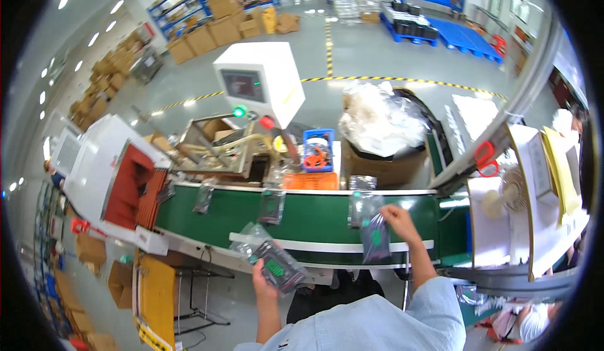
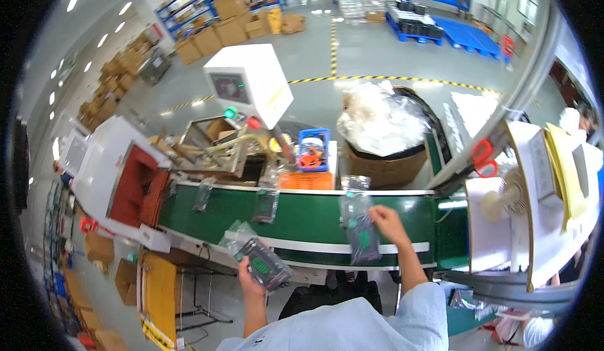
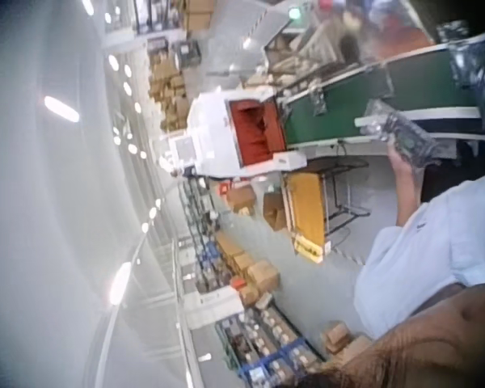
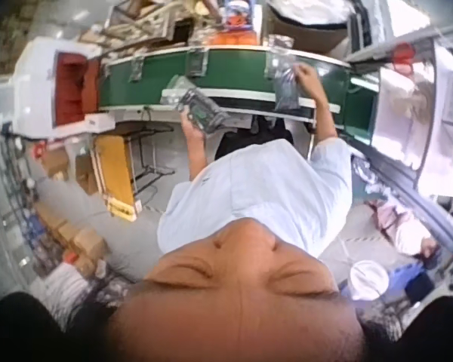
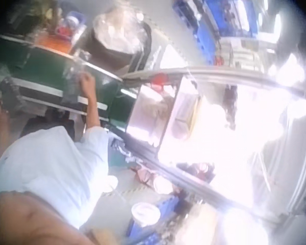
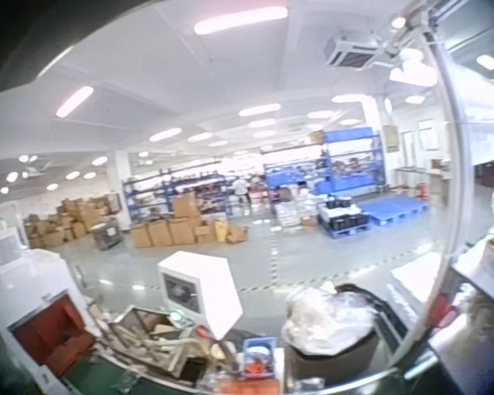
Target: The person places small, individually wrapped electronic components onto a moving conveyor belt in a factory setting. The person repeatedly picks up items from a stack and positions them on the belt, which transports them to a downstream workstation where other workers are visible.
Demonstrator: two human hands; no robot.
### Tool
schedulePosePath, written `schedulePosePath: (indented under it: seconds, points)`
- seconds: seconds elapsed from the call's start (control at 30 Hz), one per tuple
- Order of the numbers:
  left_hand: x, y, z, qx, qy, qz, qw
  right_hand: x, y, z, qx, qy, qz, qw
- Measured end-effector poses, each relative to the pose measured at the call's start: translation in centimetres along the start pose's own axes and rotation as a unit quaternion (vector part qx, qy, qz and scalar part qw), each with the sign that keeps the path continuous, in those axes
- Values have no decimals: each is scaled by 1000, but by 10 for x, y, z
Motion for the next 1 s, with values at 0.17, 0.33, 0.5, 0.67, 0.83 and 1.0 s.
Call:
schedulePosePath:
  seconds: [0.17, 0.33, 0.5, 0.67, 0.83, 1.0]
  points:
    - [4, -5, 4, 11, 11, 15, 1000, -180, 1, 50, 31, -208, 244, 947]
    - [3, -12, 1, 7, -14, 16, 1000, -257, 9, 134, 81, -281, 302, 907]
    - [-36, -25, -10, -47, -45, 81, 995, -234, 37, 203, 110, -250, 308, 911]
    - [-78, -36, -14, -47, -111, 86, 989, -164, 47, 193, 144, -333, 326, 873]
    - [-67, -58, 10, -7, -172, 61, 983, -117, 53, 171, 151, -312, 359, 866]
    - [-121, -85, 28, -4, -162, 156, 974, -89, 70, 142, 141, -421, 333, 832]
Point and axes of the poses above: each hand's wrist, its own y-axis towards the middle knuckle, its own x-axis out of the palm, z = x × y, the point moved 9 cm from there along y, towards the middle knuckle, and after that the axes turned 7 degrees about -z, right-handed, at the moved point
